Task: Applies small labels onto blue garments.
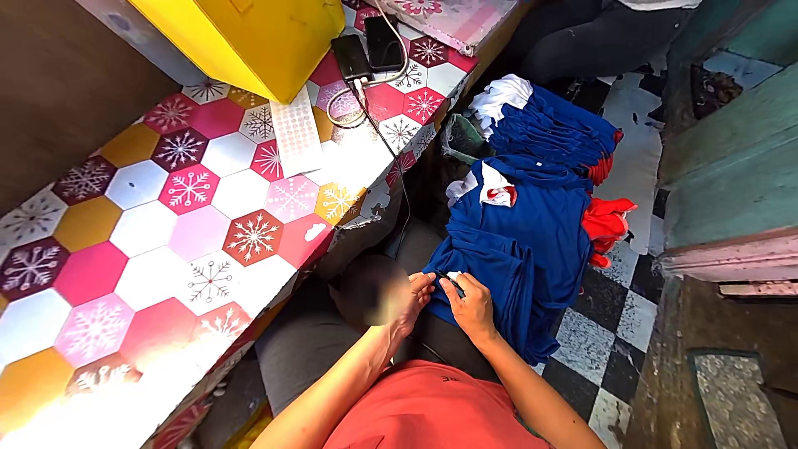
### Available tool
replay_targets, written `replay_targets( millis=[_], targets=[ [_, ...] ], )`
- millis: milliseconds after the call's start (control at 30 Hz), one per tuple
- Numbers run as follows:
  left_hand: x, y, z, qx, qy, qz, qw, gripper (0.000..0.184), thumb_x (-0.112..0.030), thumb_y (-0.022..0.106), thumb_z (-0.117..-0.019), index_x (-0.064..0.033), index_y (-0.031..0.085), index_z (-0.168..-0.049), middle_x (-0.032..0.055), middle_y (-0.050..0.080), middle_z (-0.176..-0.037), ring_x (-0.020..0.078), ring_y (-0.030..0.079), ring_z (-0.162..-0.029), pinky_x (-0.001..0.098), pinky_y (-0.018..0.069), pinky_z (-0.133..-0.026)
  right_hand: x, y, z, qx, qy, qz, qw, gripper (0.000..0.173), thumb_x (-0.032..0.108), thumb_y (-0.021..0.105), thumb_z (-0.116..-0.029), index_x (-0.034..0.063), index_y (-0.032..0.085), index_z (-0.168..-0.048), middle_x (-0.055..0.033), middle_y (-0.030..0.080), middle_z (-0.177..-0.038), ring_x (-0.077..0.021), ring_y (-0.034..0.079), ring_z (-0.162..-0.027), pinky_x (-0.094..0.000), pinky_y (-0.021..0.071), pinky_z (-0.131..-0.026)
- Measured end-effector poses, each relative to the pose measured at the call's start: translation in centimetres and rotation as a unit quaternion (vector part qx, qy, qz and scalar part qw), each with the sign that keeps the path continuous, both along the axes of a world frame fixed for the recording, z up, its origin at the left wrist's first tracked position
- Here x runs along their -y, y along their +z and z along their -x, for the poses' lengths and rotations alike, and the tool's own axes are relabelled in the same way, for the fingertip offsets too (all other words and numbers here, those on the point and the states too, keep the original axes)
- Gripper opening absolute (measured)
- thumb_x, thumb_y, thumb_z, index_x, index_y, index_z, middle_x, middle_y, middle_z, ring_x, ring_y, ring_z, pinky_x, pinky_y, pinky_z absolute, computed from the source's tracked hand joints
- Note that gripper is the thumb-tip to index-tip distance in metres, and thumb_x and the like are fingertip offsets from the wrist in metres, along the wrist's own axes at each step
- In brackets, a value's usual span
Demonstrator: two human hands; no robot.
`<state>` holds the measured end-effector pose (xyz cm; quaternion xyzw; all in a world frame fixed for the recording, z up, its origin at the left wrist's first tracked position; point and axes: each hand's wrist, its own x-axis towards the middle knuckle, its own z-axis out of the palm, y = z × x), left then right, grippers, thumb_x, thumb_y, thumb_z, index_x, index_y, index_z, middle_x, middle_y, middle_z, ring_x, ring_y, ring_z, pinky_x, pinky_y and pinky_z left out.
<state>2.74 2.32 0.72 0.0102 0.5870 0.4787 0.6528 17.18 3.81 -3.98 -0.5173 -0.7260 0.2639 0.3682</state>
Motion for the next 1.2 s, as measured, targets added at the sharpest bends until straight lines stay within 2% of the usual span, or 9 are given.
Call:
replay_targets(
  millis=[133,300,433,600,733,833,967,1067,1200],
  targets=[
    [0.1,-0.1,-0.1,-0.003,-0.001,-0.004,1.0,0.011,-0.005,0.06,-0.1007,-0.0044,0.065,-0.091,0.0011,0.067,-0.076,0.0055,0.062,-0.064,0.0183,0.0519,-0.061,-0.2,0.0,0.1,-0.014,-0.011,-0.004,1.0,0.024,0.02,0.066,-0.0948,0.0009,0.078,-0.086,-0.0096,0.071,-0.077,-0.0169,0.07,-0.071,-0.0323,0.0567,-0.065],
    [0.2,-0.1,0.0,0.002,-0.006,-0.016,1.0,0.012,-0.006,0.057,-0.1027,-0.0042,0.065,-0.093,0.0023,0.068,-0.078,0.0068,0.065,-0.067,0.02,0.0534,-0.064,-0.1,0.4,-0.3,-0.075,0.011,0.084,0.994,0.035,0.028,0.074,-0.0895,-0.0054,0.075,-0.102,-0.0147,0.075,-0.093,-0.0182,0.071,-0.083,-0.0336,0.0577,-0.079],
    [0.3,0.4,0.4,-0.087,-0.093,-0.057,0.99,0.013,-0.004,0.057,-0.1024,-0.0007,0.07,-0.102,0.0044,0.073,-0.092,0.0081,0.068,-0.078,0.022,0.0545,-0.069,-1.0,2.1,-2.2,-0.05,0.007,0.092,0.994,0.016,0.011,0.072,-0.0883,-0.0049,0.075,-0.091,-0.0148,0.074,-0.086,-0.0192,0.072,-0.081,-0.035,0.0591,-0.079],
    [1.9,-0.8,3.0,-0.37,-0.315,-0.142,0.862,0.041,-0.016,0.077,-0.0877,-0.0042,0.067,-0.126,0.0151,0.061,-0.127,0.0201,0.062,-0.111,0.0332,0.0538,-0.091,-5.0,5.5,-9.7,0.193,-0.179,0.12,0.957,0.033,0.017,0.057,-0.1025,-0.0096,0.066,-0.121,-0.0301,0.07,-0.11,-0.0473,0.069,-0.102,-0.0639,0.0518,-0.089],
    [2.7,-1.9,3.6,-0.359,-0.321,-0.13,0.867,0.057,-0.021,0.085,-0.0824,-0.0045,0.061,-0.132,0.0161,0.057,-0.134,0.0224,0.061,-0.117,0.0352,0.0545,-0.094,-2.4,5.0,-7.0,0.084,0.011,0.097,0.992,0.035,0.026,0.072,-0.0942,-0.0034,0.074,-0.113,-0.0185,0.075,-0.108,-0.0294,0.073,-0.1,-0.0477,0.059,-0.09],
    [2.7,-2.1,3.1,-0.364,-0.287,-0.144,0.875,0.05,-0.019,0.082,-0.0848,-0.0021,0.061,-0.127,0.0119,0.065,-0.122,0.0156,0.066,-0.105,0.0299,0.0563,-0.087,-0.2,2.9,-2.9,0.058,0.132,0.134,0.98,0.032,0.027,0.078,-0.0884,-0.0002,0.077,-0.106,-0.0145,0.076,-0.102,-0.0271,0.074,-0.093,-0.0486,0.0593,-0.084],
    [2.3,-2.0,2.7,-0.415,-0.286,-0.166,0.847,0.041,-0.016,0.076,-0.089,-0.0002,0.061,-0.123,0.0094,0.07,-0.108,0.0121,0.069,-0.088,0.0271,0.0574,-0.079,0.5,1.5,-1.3,-0.015,0.087,0.11,0.99,0.014,0.011,0.071,-0.0869,-0.0025,0.075,-0.087,-0.0131,0.073,-0.082,-0.0193,0.07,-0.076,-0.0365,0.0572,-0.073],
    [2.1,-1.8,2.2,-0.457,-0.318,-0.155,0.816,0.03,-0.012,0.066,-0.0902,-0.0014,0.066,-0.119,0.009,0.071,-0.105,0.0157,0.069,-0.088,0.0324,0.0567,-0.081,1.0,1.2,-2.0,-0.107,0.057,0.064,0.991,0.013,0.008,0.067,-0.0857,-0.0033,0.072,-0.084,-0.0084,0.069,-0.075,-0.0046,0.064,-0.07,-0.018,0.0528,-0.068],
    [2.6,-2.0,0.9,-0.504,-0.308,-0.21,0.779,0.023,-0.012,0.067,-0.0884,-0.0003,0.069,-0.108,0.0112,0.07,-0.097,0.018,0.068,-0.083,0.0329,0.0562,-0.077,1.5,0.7,-4.1,-0.137,0.031,0.018,0.99,0.011,0.006,0.065,-0.0836,-0.0042,0.068,-0.082,-0.0055,0.065,-0.072,0.0008,0.059,-0.066,-0.0126,0.0494,-0.064]
  ],
)
